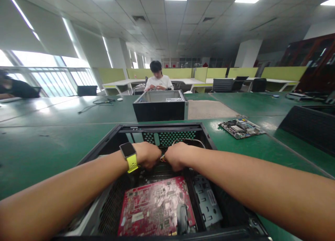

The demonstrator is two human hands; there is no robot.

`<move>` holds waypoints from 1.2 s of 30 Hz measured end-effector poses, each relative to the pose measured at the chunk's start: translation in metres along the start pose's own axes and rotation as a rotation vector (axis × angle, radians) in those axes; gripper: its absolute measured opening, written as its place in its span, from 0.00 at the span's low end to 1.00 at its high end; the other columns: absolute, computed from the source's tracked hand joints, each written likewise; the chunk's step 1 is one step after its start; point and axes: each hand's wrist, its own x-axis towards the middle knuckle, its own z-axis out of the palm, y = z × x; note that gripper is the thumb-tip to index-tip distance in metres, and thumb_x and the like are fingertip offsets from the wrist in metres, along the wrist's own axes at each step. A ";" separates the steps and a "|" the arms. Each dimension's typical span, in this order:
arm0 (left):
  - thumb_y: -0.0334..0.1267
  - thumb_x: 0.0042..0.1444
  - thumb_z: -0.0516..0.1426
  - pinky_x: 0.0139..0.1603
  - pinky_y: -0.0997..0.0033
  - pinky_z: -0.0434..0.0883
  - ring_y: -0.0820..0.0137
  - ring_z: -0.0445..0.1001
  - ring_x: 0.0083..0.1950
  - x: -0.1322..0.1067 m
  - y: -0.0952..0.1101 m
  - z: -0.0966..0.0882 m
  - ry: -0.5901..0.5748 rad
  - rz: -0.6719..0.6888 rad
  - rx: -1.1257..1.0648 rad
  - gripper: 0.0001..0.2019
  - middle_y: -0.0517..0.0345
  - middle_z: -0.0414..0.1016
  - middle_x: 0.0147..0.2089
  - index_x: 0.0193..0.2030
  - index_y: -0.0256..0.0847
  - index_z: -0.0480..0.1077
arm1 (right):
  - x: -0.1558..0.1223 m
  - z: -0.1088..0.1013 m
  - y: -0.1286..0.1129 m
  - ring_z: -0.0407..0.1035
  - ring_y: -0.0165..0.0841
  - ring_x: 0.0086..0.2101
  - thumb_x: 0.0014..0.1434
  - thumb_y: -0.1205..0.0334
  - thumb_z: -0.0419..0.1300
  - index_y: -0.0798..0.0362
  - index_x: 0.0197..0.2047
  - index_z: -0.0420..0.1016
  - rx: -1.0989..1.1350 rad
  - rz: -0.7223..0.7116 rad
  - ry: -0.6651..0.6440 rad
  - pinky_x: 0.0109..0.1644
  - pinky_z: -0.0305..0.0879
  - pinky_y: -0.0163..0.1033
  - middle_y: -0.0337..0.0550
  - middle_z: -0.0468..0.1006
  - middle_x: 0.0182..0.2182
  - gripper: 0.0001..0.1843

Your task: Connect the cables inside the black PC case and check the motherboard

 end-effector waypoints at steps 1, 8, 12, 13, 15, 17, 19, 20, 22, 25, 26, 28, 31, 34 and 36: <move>0.29 0.41 0.64 0.38 0.61 0.74 0.52 0.77 0.39 -0.001 0.000 0.000 0.010 0.000 0.007 0.07 0.43 0.79 0.38 0.31 0.37 0.77 | 0.000 0.001 -0.001 0.74 0.43 0.37 0.49 0.61 0.59 0.56 0.42 0.79 -0.004 0.000 0.004 0.35 0.69 0.41 0.53 0.79 0.38 0.16; 0.31 0.43 0.65 0.39 0.58 0.75 0.48 0.77 0.41 -0.005 0.002 0.002 0.042 0.007 0.046 0.11 0.38 0.78 0.39 0.36 0.33 0.77 | 0.000 0.002 -0.003 0.74 0.44 0.36 0.51 0.60 0.58 0.56 0.40 0.79 0.024 -0.002 0.019 0.34 0.69 0.42 0.53 0.79 0.36 0.15; 0.32 0.43 0.66 0.41 0.57 0.75 0.49 0.76 0.42 -0.008 0.005 0.000 0.050 0.020 0.071 0.12 0.40 0.78 0.41 0.37 0.34 0.77 | -0.002 -0.001 -0.002 0.74 0.45 0.38 0.50 0.58 0.59 0.55 0.42 0.79 0.032 0.000 0.012 0.35 0.70 0.42 0.52 0.79 0.39 0.17; 0.33 0.43 0.67 0.41 0.58 0.75 0.49 0.76 0.42 -0.008 0.005 -0.001 0.052 0.023 0.076 0.12 0.41 0.78 0.41 0.37 0.34 0.77 | -0.002 -0.001 -0.001 0.74 0.44 0.38 0.50 0.57 0.59 0.55 0.42 0.79 0.036 0.007 0.011 0.35 0.69 0.41 0.52 0.79 0.39 0.17; 0.34 0.42 0.68 0.42 0.58 0.75 0.49 0.76 0.42 -0.008 0.004 -0.002 0.052 0.028 0.084 0.14 0.41 0.78 0.42 0.38 0.34 0.77 | -0.002 -0.001 -0.001 0.74 0.44 0.38 0.50 0.57 0.59 0.56 0.41 0.79 0.048 0.017 0.009 0.35 0.69 0.41 0.52 0.79 0.38 0.17; 0.34 0.40 0.69 0.41 0.57 0.75 0.49 0.76 0.42 -0.007 0.004 -0.002 0.041 0.025 0.091 0.15 0.41 0.78 0.41 0.38 0.34 0.77 | -0.002 0.000 -0.001 0.74 0.43 0.37 0.50 0.56 0.59 0.56 0.40 0.80 0.060 0.021 0.008 0.35 0.69 0.40 0.52 0.79 0.37 0.17; 0.34 0.39 0.69 0.41 0.58 0.75 0.50 0.77 0.41 -0.006 0.003 0.000 0.018 0.017 0.095 0.15 0.42 0.79 0.40 0.36 0.35 0.78 | -0.002 0.001 0.000 0.74 0.43 0.36 0.50 0.55 0.59 0.56 0.39 0.80 0.075 0.024 0.002 0.34 0.69 0.40 0.52 0.79 0.36 0.17; 0.34 0.39 0.70 0.40 0.59 0.75 0.50 0.77 0.40 -0.006 0.004 0.000 0.006 0.012 0.096 0.14 0.42 0.79 0.39 0.35 0.35 0.78 | -0.002 0.001 0.000 0.74 0.43 0.36 0.49 0.55 0.60 0.56 0.39 0.80 0.080 0.025 -0.003 0.34 0.69 0.40 0.52 0.79 0.36 0.18; 0.34 0.38 0.70 0.39 0.62 0.75 0.52 0.77 0.40 -0.005 0.004 0.000 -0.010 0.002 0.098 0.15 0.43 0.79 0.39 0.35 0.36 0.78 | -0.001 0.001 0.002 0.74 0.43 0.36 0.48 0.54 0.60 0.55 0.39 0.80 0.091 0.029 -0.010 0.34 0.69 0.40 0.50 0.79 0.35 0.18; 0.36 0.37 0.70 0.38 0.65 0.74 0.53 0.76 0.42 -0.007 0.001 -0.005 -0.041 -0.010 0.086 0.19 0.44 0.79 0.41 0.39 0.36 0.78 | 0.000 -0.001 0.005 0.74 0.43 0.37 0.47 0.49 0.62 0.54 0.40 0.79 0.120 0.033 -0.018 0.35 0.68 0.41 0.49 0.79 0.36 0.21; 0.38 0.37 0.70 0.37 0.65 0.74 0.53 0.76 0.42 -0.009 -0.001 -0.009 -0.050 -0.012 0.077 0.20 0.45 0.79 0.42 0.40 0.36 0.77 | 0.000 -0.001 0.006 0.74 0.44 0.37 0.47 0.47 0.62 0.53 0.40 0.79 0.132 0.034 -0.022 0.35 0.68 0.41 0.48 0.79 0.36 0.22; 0.43 0.40 0.68 0.34 0.66 0.73 0.55 0.76 0.40 -0.016 -0.007 -0.018 -0.021 0.000 0.056 0.20 0.48 0.79 0.41 0.41 0.38 0.77 | 0.000 -0.001 0.008 0.74 0.43 0.37 0.47 0.46 0.62 0.52 0.40 0.79 0.138 0.024 -0.028 0.34 0.68 0.40 0.48 0.79 0.36 0.22; 0.47 0.45 0.65 0.30 0.69 0.69 0.60 0.76 0.36 -0.028 -0.018 -0.032 0.138 0.033 0.039 0.16 0.53 0.79 0.37 0.39 0.42 0.78 | -0.001 0.001 0.007 0.74 0.42 0.37 0.49 0.48 0.61 0.53 0.38 0.79 0.107 -0.010 -0.043 0.33 0.67 0.39 0.47 0.79 0.35 0.19; 0.45 0.46 0.64 0.27 0.70 0.68 0.61 0.76 0.33 -0.036 -0.020 -0.033 0.217 0.028 0.052 0.12 0.54 0.79 0.35 0.36 0.42 0.78 | -0.002 0.005 0.001 0.74 0.43 0.36 0.50 0.49 0.60 0.53 0.40 0.79 0.076 -0.027 -0.034 0.32 0.67 0.40 0.47 0.79 0.36 0.19; 0.42 0.45 0.65 0.29 0.69 0.69 0.60 0.76 0.35 -0.033 -0.013 -0.026 0.136 0.022 0.072 0.12 0.52 0.79 0.36 0.37 0.41 0.78 | -0.003 0.006 -0.004 0.74 0.43 0.37 0.50 0.50 0.60 0.52 0.41 0.78 0.054 -0.022 -0.026 0.32 0.67 0.40 0.47 0.79 0.37 0.19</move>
